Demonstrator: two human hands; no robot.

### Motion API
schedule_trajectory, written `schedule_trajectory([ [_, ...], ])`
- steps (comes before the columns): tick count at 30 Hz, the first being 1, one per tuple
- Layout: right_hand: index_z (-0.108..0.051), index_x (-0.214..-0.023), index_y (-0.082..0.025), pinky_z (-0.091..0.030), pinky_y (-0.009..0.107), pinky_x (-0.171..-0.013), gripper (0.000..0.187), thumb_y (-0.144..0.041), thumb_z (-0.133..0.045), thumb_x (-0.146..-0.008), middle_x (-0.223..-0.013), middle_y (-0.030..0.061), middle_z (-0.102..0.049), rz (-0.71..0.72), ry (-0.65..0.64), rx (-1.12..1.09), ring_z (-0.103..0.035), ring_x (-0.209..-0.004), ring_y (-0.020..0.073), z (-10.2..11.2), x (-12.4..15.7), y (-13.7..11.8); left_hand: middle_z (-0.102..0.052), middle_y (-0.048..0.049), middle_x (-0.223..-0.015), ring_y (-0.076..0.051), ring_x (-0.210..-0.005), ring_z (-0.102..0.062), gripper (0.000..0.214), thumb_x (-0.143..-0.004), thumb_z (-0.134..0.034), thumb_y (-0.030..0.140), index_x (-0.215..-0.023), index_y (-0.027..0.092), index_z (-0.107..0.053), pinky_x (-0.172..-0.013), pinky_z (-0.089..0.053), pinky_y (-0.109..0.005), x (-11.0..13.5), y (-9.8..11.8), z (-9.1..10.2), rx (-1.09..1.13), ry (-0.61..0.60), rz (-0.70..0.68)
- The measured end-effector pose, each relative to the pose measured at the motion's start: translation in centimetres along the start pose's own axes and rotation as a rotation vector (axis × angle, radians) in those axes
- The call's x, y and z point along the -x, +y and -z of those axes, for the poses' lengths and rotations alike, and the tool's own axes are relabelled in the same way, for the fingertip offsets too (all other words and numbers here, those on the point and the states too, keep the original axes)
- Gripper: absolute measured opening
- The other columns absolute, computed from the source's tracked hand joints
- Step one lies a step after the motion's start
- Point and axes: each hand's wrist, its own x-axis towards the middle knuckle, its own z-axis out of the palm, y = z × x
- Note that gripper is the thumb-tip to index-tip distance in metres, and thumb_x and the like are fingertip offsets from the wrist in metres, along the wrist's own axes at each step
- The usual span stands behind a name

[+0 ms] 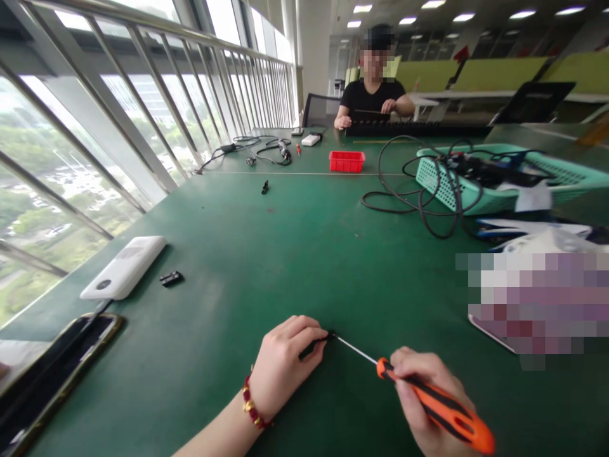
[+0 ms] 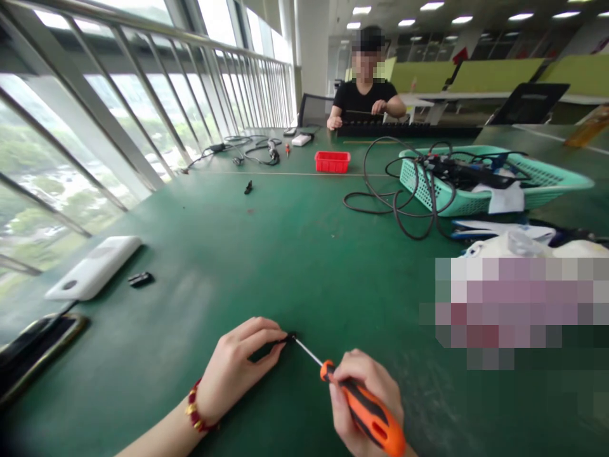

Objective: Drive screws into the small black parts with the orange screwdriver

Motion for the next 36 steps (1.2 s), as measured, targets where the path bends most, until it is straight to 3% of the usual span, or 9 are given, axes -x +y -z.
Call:
schedule_trajectory([
  [4,-0.049,-0.083,-0.020,-0.052,0.021,-0.052,0.014,-0.009,-0.046,-0.075,-0.058,-0.0011,-0.056,0.110,-0.066,-0.079,-0.060,-0.053,0.0113,-0.3,-0.1,-0.1,-0.068,-0.0001,-0.083,-0.010,-0.071,-0.063,0.013,-0.082,-0.055,0.014,-0.085,0.020,-0.066,-0.066,-0.052,-0.019,-0.1,0.1,0.1,0.002,0.009,0.011],
  [9,-0.050,-0.084,-0.020,-0.052,0.020,-0.057,0.010,-0.012,-0.048,-0.078,-0.061,-0.0001,-0.059,0.129,-0.044,-0.016,-0.064,-0.059,0.0123,0.1,0.2,0.0,-0.068,0.0001,-0.083,-0.011,-0.073,-0.063,0.013,-0.082,-0.055,0.015,-0.084,0.021,-0.066,-0.068,-0.052,-0.020,0.1,0.1,-0.1,0.005,-0.003,0.040],
  [14,-0.052,-0.083,-0.020,-0.051,0.017,-0.061,0.009,-0.013,-0.054,-0.078,-0.066,-0.0010,-0.061,0.161,-0.101,0.019,-0.063,-0.060,0.0096,0.9,0.4,-0.4,-0.069,-0.0003,-0.085,-0.012,-0.077,-0.064,0.012,-0.080,-0.056,0.016,-0.083,0.020,-0.067,-0.070,-0.052,-0.021,0.2,0.2,-0.2,0.011,-0.034,0.095],
  [20,-0.052,-0.080,-0.021,-0.047,0.013,-0.054,0.009,-0.014,-0.057,-0.079,-0.066,-0.0050,-0.061,0.026,-0.057,-0.067,-0.059,-0.053,0.0048,0.7,0.8,0.0,-0.069,-0.0007,-0.087,-0.013,-0.078,-0.064,0.012,-0.077,-0.059,0.016,-0.082,0.020,-0.069,-0.075,-0.051,-0.024,0.0,0.1,-0.2,0.063,-0.094,0.145],
  [31,-0.053,-0.077,-0.020,-0.047,0.012,-0.054,0.011,-0.011,-0.059,-0.076,-0.066,-0.0058,-0.062,0.050,-0.067,-0.108,-0.059,-0.054,0.0041,0.8,0.6,-0.4,-0.069,-0.0012,-0.087,-0.013,-0.077,-0.064,0.013,-0.076,-0.059,0.015,-0.082,0.020,-0.069,-0.076,-0.051,-0.024,-0.1,-0.3,-0.1,0.122,-0.113,0.127],
  [36,-0.049,-0.089,-0.022,-0.049,0.016,-0.051,0.020,-0.012,-0.060,-0.076,-0.068,-0.0052,-0.060,-0.047,-0.106,-0.202,-0.060,-0.054,0.0073,0.7,1.2,-0.5,-0.068,-0.0016,-0.087,-0.013,-0.078,-0.064,0.013,-0.076,-0.059,0.015,-0.082,0.019,-0.069,-0.076,-0.051,-0.025,0.0,-0.1,-0.1,0.118,-0.118,0.107],
])
